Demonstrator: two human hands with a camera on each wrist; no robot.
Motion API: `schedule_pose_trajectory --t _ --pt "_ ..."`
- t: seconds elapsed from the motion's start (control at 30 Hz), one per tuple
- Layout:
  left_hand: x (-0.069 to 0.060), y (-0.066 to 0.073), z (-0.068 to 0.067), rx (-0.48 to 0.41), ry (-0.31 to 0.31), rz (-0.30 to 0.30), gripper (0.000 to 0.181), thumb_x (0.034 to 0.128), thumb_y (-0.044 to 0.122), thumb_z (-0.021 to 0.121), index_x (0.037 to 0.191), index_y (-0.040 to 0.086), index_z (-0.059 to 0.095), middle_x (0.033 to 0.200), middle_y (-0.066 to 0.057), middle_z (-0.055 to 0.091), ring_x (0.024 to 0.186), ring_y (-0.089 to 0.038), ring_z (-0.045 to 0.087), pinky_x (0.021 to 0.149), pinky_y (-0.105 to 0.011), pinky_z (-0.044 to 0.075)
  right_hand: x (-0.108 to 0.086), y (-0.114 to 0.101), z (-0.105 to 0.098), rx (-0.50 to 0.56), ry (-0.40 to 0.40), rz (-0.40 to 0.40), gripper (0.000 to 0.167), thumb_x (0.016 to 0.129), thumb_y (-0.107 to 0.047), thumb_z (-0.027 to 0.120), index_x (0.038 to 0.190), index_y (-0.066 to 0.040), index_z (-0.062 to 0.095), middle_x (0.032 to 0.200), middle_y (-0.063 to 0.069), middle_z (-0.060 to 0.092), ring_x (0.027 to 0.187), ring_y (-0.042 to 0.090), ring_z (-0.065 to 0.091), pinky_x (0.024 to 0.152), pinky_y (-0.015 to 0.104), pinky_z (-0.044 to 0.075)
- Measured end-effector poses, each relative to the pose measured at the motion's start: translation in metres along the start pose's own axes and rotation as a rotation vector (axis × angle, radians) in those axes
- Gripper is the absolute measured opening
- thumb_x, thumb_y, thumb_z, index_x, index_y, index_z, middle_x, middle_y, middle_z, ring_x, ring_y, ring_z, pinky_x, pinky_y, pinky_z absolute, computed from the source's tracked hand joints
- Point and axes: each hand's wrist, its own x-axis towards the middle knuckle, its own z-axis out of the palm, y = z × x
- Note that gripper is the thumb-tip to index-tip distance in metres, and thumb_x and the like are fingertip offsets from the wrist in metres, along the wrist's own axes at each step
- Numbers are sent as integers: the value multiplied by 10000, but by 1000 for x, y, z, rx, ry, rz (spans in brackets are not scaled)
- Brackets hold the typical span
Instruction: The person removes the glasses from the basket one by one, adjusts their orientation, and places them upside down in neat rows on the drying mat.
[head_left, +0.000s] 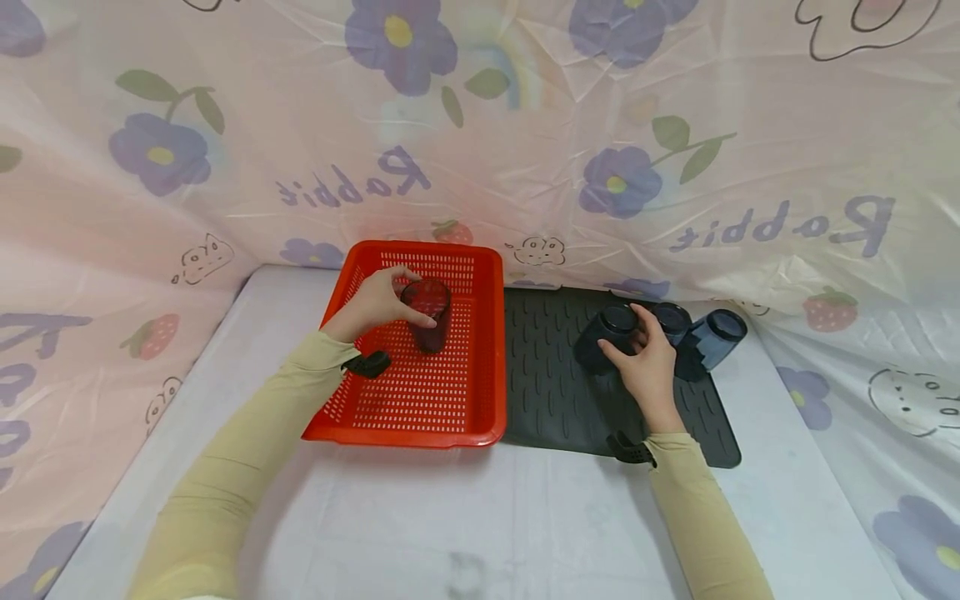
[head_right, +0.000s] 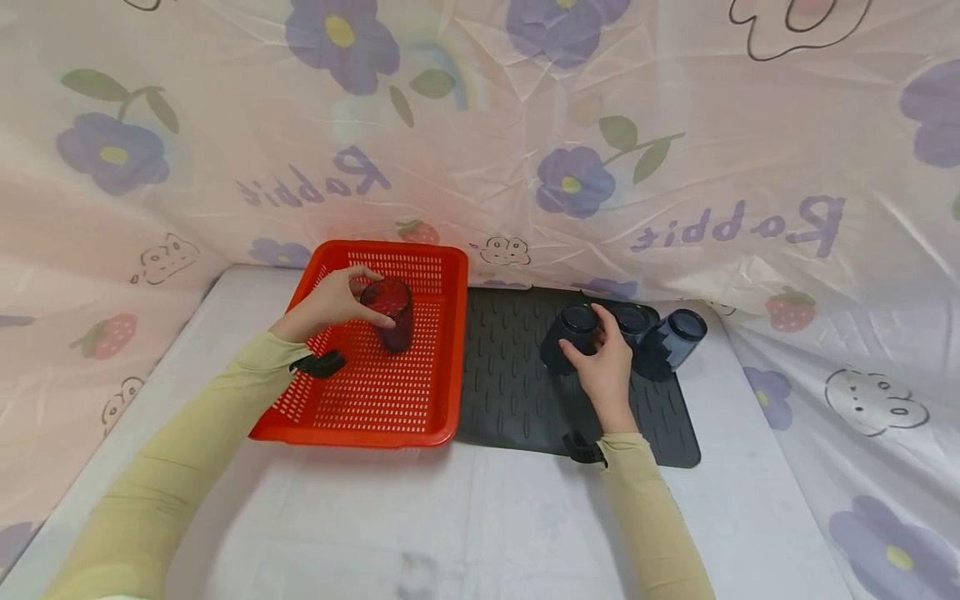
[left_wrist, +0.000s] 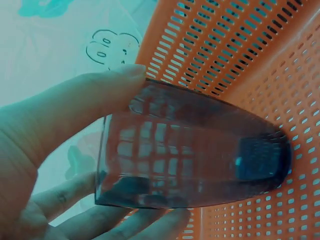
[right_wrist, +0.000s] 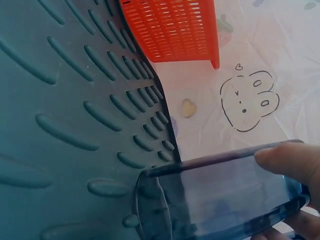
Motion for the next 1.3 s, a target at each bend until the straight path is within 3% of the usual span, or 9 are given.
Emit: schedule_pose_trajectory --t 0.17,0.6,0.7,0.97,1.13,1.3 --pt "-12 2 -1 58 -11 8 803 653 285 900 1324 101 501 1271 -160 530 1166 -298 498 863 -444 498 0 0 -1 5 -1 5 726 771 -56 798 1406 -79 446 1319 176 514 1119 360 558 955 479 449" --pt "-35 0 2 37 -44 -2 795 637 283 908 1312 146 511 1276 -152 540 1166 -294 518 843 -444 512 -1 3 -2 36 -20 21 730 792 -36 773 1427 -84 417 1330 188 488 1158 367 526 988 485 415" --pt "-38 -3 2 15 -51 -7 789 635 282 910 1307 158 516 1259 -145 553 1100 -284 558 796 -410 521 -2 2 -2 42 -28 23 738 796 -36 768 1436 -86 403 1342 182 480 1172 364 517 993 488 409" --pt "-51 -6 2 -84 -45 -39 805 639 240 910 1331 152 509 1355 -126 489 1227 -311 482 890 -451 501 -3 0 -1 50 -34 14 742 805 -28 759 1445 -71 386 1346 196 473 1179 373 509 995 497 404" --pt "-57 -6 1 -105 -44 -48 828 623 258 917 1338 166 510 1411 -125 437 1275 -315 435 947 -480 459 -2 0 0 53 -33 18 739 808 -21 752 1446 -54 382 1354 198 470 1183 379 506 991 502 406" --pt "-60 -6 3 -105 -34 -49 822 618 283 918 1332 171 526 1389 -114 461 1243 -294 455 921 -458 476 -2 -1 -1 69 -27 21 736 805 -4 749 1443 -51 387 1357 201 466 1187 380 504 995 498 403"
